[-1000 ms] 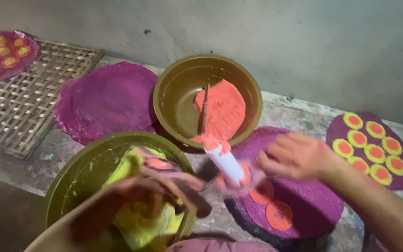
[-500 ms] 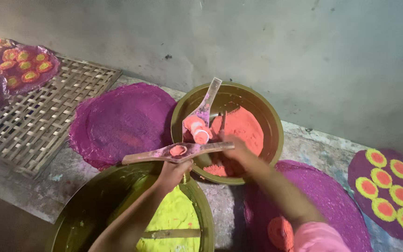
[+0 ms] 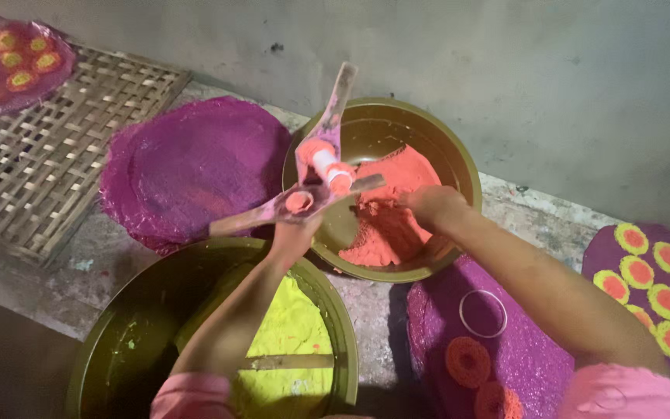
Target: The person uses a wooden press to form yellow dough rings onto a purple surface, then fills the centers with pink dough. They repeat the process to create multiple layered dough shapes.
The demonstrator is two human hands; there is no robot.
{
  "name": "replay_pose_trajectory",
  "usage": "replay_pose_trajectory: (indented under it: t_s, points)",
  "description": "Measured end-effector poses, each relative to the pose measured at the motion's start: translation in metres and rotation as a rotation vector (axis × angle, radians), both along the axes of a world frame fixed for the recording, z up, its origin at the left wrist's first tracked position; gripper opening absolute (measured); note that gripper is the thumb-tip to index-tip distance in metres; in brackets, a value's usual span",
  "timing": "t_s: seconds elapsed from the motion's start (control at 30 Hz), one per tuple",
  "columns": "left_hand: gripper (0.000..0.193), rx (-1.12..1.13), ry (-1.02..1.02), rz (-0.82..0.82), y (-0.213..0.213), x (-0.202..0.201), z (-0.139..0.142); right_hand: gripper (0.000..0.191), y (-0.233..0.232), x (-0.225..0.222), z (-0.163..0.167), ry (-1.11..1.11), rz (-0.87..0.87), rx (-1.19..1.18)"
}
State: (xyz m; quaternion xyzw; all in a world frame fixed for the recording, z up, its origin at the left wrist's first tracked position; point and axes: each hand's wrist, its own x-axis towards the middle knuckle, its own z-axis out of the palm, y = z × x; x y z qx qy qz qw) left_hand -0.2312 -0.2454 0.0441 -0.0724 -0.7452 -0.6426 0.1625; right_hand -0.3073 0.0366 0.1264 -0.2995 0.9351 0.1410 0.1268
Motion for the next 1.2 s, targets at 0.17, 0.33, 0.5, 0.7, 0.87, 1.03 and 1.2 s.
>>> replay_pose_trajectory:
  t_s: [0.17, 0.33, 0.5, 0.7, 0.87, 1.03, 1.2]
  points:
    - [0.026, 0.141, -0.18, 0.018, 0.022, -0.008, 0.006, 0.019, -0.009, 0.013, -0.035, 0.074, 0.134, 0.044]
    - [0.031, 0.136, -0.073, 0.041, 0.025, -0.006, 0.0, 0.034, 0.003, 0.03, -0.048, -0.197, 0.044, 0.076]
    - [0.029, 0.022, 0.079, 0.046, 0.024, -0.008, -0.003, 0.03, 0.009, 0.067, -0.04, -0.245, 0.058, -0.04]
    - [0.023, 0.106, 0.031, 0.041, 0.027, -0.003, 0.008, 0.058, 0.024, 0.115, 0.008, -0.32, -0.058, -0.185]
    - [0.025, -0.048, 0.065, 0.098, 0.022, 0.0, 0.028, 0.043, 0.061, 0.132, 0.07, -0.363, -0.037, -0.713]
    - [0.049, -0.078, 0.136, -0.127, 0.037, 0.032, 0.055, 0.035, 0.08, 0.128, 0.131, -0.549, -0.193, -0.919]
    - [0.048, -0.543, 0.175, -0.181, 0.052, 0.051, 0.08, 0.029, 0.039, 0.126, 0.181, -0.079, -0.073, -0.304]
